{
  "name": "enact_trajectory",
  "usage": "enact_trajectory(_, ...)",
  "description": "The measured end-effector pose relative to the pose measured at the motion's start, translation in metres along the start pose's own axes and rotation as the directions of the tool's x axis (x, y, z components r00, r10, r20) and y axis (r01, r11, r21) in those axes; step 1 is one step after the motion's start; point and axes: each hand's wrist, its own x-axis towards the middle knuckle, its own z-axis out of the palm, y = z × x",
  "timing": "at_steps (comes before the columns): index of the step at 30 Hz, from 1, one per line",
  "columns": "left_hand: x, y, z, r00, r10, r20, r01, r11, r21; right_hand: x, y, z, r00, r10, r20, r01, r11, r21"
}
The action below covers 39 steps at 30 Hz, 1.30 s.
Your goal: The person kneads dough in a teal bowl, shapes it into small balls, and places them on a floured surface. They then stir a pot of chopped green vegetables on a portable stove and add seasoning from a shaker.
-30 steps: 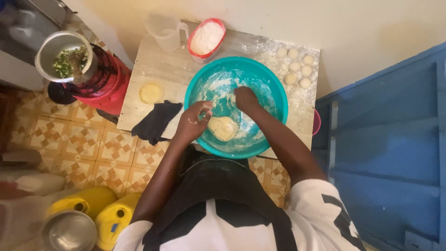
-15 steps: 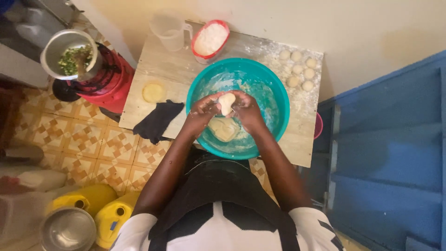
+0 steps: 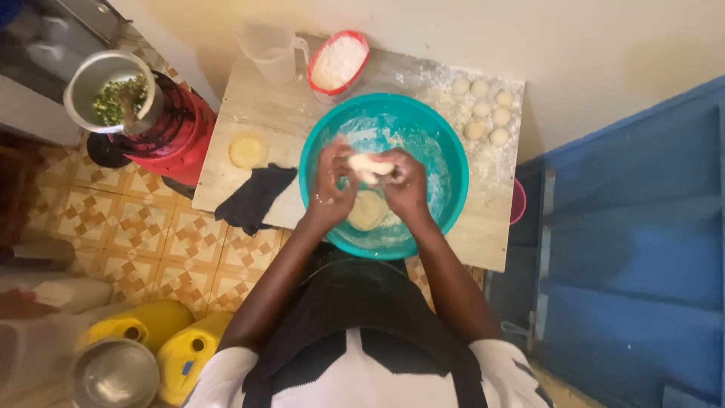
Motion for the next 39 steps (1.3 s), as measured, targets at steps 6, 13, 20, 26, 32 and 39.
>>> enact_trajectory(6, 0.005, -0.006, 0.002, 0.978, -0.088, 0.190, 0.124, 0.974, -0.191, 0.004, 0.009, -0.002, 0.924, -0.362, -0.124, 0.367, 0.930, 0.014)
enact_trajectory(13, 0.009, -0.008, -0.012, 0.972, -0.074, -0.223, 0.025, 0.976, -0.216, -0.015, -0.023, 0.011, 0.935, -0.156, 0.318, 0.119, 0.984, 0.133)
enact_trajectory(20, -0.013, 0.011, -0.005, 0.972, -0.181, 0.151, 0.222, 0.919, -0.327, 0.006, 0.009, 0.010, 0.909, -0.397, -0.127, 0.395, 0.918, -0.043)
enact_trajectory(26, -0.033, -0.040, -0.030, 0.944, -0.319, -0.080, 0.297, 0.932, -0.208, 0.029, -0.025, -0.003, 0.820, 0.016, 0.572, 0.083, 0.986, -0.146)
enact_trajectory(32, -0.057, -0.045, -0.050, 0.949, -0.309, -0.058, 0.283, 0.920, -0.270, 0.195, 0.054, 0.041, 0.987, -0.008, 0.161, 0.142, 0.515, -0.845)
enact_trajectory(39, -0.059, -0.010, -0.095, 0.891, -0.454, -0.015, 0.388, 0.779, -0.492, 0.389, 0.277, 0.068, 0.686, -0.103, 0.720, 0.689, -0.225, -0.689)
